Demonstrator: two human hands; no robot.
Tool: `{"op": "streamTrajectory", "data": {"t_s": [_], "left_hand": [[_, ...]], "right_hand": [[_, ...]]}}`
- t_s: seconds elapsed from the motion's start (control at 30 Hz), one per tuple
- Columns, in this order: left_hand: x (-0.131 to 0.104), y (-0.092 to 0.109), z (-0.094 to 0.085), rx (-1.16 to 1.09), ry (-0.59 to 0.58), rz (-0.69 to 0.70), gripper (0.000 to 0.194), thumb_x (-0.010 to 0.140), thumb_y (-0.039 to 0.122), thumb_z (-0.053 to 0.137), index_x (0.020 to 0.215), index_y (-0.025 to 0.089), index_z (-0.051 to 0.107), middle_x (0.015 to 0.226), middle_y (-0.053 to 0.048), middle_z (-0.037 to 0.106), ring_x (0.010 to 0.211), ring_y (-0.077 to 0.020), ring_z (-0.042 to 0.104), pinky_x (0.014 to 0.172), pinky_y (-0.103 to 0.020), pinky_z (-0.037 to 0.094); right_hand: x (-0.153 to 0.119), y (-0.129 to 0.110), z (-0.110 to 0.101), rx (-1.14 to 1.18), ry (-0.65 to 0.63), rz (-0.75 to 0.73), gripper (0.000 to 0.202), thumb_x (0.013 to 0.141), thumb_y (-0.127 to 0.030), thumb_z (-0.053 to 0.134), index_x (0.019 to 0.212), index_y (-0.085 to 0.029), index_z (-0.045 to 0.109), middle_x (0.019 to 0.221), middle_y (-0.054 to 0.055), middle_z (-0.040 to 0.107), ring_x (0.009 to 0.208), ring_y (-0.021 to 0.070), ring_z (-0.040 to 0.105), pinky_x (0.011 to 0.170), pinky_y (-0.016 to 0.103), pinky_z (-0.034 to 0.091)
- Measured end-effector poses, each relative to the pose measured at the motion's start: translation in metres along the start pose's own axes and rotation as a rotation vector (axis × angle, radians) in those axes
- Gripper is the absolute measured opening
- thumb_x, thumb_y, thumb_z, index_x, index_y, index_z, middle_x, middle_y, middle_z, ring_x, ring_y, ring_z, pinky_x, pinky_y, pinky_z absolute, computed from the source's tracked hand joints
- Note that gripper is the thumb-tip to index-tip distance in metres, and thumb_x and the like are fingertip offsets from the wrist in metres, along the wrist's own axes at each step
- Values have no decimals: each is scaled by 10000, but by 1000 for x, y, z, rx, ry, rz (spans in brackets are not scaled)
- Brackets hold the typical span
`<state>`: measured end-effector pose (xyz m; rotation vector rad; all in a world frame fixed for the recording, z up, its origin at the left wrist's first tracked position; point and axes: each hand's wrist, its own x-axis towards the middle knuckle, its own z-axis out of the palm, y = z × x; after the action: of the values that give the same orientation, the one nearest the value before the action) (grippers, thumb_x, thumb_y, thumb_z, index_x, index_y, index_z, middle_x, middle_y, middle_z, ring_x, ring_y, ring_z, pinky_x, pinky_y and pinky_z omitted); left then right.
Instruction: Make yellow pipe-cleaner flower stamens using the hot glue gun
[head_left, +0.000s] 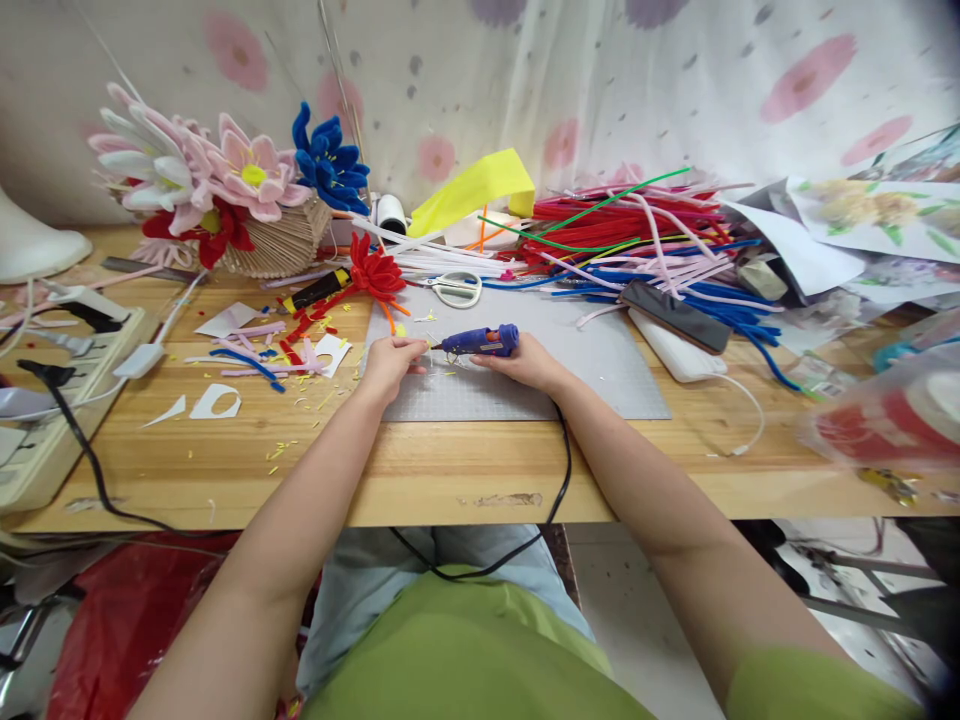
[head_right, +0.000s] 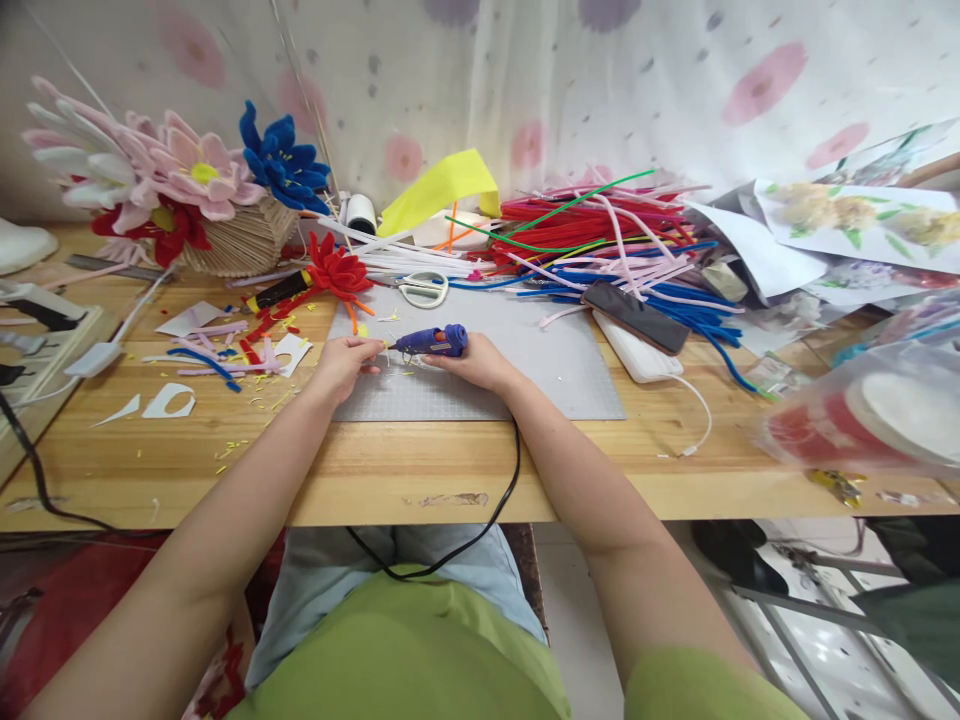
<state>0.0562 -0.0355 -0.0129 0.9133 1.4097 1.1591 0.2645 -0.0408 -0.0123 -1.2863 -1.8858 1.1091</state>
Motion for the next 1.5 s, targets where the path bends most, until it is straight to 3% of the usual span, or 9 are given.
{"op": "streamTrajectory", "data": {"t_s": [0.23, 0.9, 1.13, 1.33, 1.5], "left_hand": [[1, 0, -1, -16, -4, -7, 126, 519, 173, 703, 592, 95, 637, 599, -25, 578, 504, -70, 467, 407, -194, 416], [1, 0, -1, 1, -16, 2, 129, 514, 170, 702, 593, 93, 635, 534, 0, 517, 506, -78, 457, 406, -195, 416], [0, 1, -1, 5, -15, -6, 118, 517, 173, 697, 587, 102, 636, 551, -8, 534, 513, -72, 461, 411, -182, 414], [-1, 2, 0, -21, -1, -11, 125, 515, 159, 705, 588, 94, 627, 579, -12, 546, 521, -72, 462, 408, -189, 424], [0, 1, -1, -32, -13, -13, 151, 523, 167, 710, 634, 87, 645, 597, -11, 554, 515, -66, 460, 413, -195, 433]], "right_hand": [[-1, -1, -2, -10, -12, 2, 449, 658, -526, 649, 857, -124, 658, 725, 19, 613, 639, 113, 492, 630, 243, 392], [0, -3, 0, 33, 35, -38, 465, 681, -505, 644, 959, -134, 669, 786, 38, 657, 699, 137, 555, 656, 254, 408], [0, -1, -1, -1, 8, -10, 451, 663, -516, 649, 888, -125, 667, 759, 26, 641, 666, 124, 529, 639, 249, 402], [-5, -6, -12, 4, -51, 30, 440, 645, -506, 666, 890, -140, 663, 705, 12, 614, 642, 118, 511, 632, 253, 400], [-10, -5, -26, 21, 67, 82, 433, 641, -561, 660, 770, -150, 616, 581, -8, 534, 528, 92, 436, 532, 248, 361]]}}
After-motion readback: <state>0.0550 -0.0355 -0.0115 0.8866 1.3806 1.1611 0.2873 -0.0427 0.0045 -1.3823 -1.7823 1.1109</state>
